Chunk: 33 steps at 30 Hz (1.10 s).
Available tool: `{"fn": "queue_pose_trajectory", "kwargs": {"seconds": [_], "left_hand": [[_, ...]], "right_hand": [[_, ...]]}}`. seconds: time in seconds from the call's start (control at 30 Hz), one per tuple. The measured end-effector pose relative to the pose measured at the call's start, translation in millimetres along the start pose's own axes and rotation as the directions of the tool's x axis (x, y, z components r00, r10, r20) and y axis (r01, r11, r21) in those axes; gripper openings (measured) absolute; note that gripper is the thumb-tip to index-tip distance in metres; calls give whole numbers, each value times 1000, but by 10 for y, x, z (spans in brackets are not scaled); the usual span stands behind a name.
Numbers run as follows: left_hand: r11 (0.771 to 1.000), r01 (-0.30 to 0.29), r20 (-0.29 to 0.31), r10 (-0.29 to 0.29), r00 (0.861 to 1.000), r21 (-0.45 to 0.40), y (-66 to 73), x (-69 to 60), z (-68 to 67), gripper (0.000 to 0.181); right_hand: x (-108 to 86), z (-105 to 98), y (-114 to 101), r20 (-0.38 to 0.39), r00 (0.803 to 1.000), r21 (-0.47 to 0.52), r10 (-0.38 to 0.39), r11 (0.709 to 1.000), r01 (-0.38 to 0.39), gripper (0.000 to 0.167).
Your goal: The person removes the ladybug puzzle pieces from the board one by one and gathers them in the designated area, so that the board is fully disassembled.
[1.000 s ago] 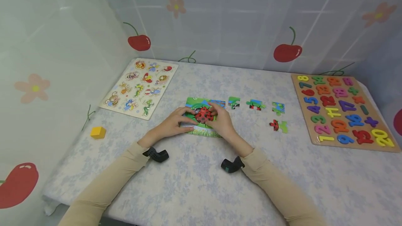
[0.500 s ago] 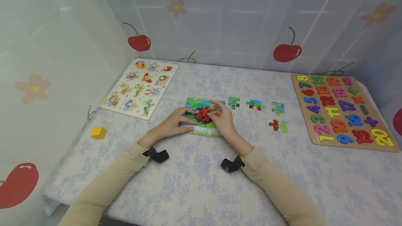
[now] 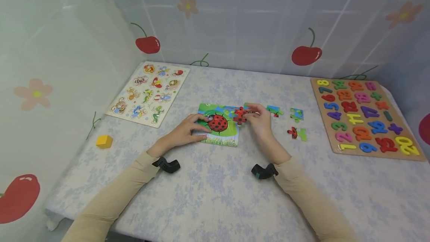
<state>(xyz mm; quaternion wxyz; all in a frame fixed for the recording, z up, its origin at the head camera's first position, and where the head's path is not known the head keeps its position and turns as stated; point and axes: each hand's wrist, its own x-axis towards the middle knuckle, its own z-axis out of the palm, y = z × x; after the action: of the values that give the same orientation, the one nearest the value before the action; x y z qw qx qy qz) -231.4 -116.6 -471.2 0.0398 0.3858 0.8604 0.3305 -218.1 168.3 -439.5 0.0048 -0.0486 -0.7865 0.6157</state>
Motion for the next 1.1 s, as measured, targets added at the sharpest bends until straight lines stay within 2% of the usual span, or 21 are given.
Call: {"fn": "queue_pose_trajectory", "kwargs": {"seconds": [0.13,0.27,0.43,0.7,0.83,0.97,1.1], "left_hand": [[1000,-1,-3,1,1000,-6,-8,2,5,21],[1000,-9,-1,9,1000,-11,-10,-5,18,21],[1000,-3,-1,3,1000,-18,-8,-9,13,21],[1000,-3,-6,3,1000,-10,-5,-9,7,20],[999,30,-33,-29,999,27,-8,-13,9,25],[990,97,-88,-88,992,102,-26,-6,9,45],[978,167,-118,-153,981,125,-33,-2,-4,69]], "right_hand": [[-56,-318,65,-57,998,-32,-17,999,15,41],[-162,-598,158,-118,993,-94,16,995,-27,41],[-269,-809,238,-145,988,-173,42,983,-67,40],[-265,-843,296,-146,989,-230,-21,973,-13,39],[-259,-830,308,-143,989,-252,-25,968,-12,39],[-265,-814,279,-151,988,-298,-16,954,-30,40],[-269,-759,194,-143,990,-345,-18,938,-33,40]]}}
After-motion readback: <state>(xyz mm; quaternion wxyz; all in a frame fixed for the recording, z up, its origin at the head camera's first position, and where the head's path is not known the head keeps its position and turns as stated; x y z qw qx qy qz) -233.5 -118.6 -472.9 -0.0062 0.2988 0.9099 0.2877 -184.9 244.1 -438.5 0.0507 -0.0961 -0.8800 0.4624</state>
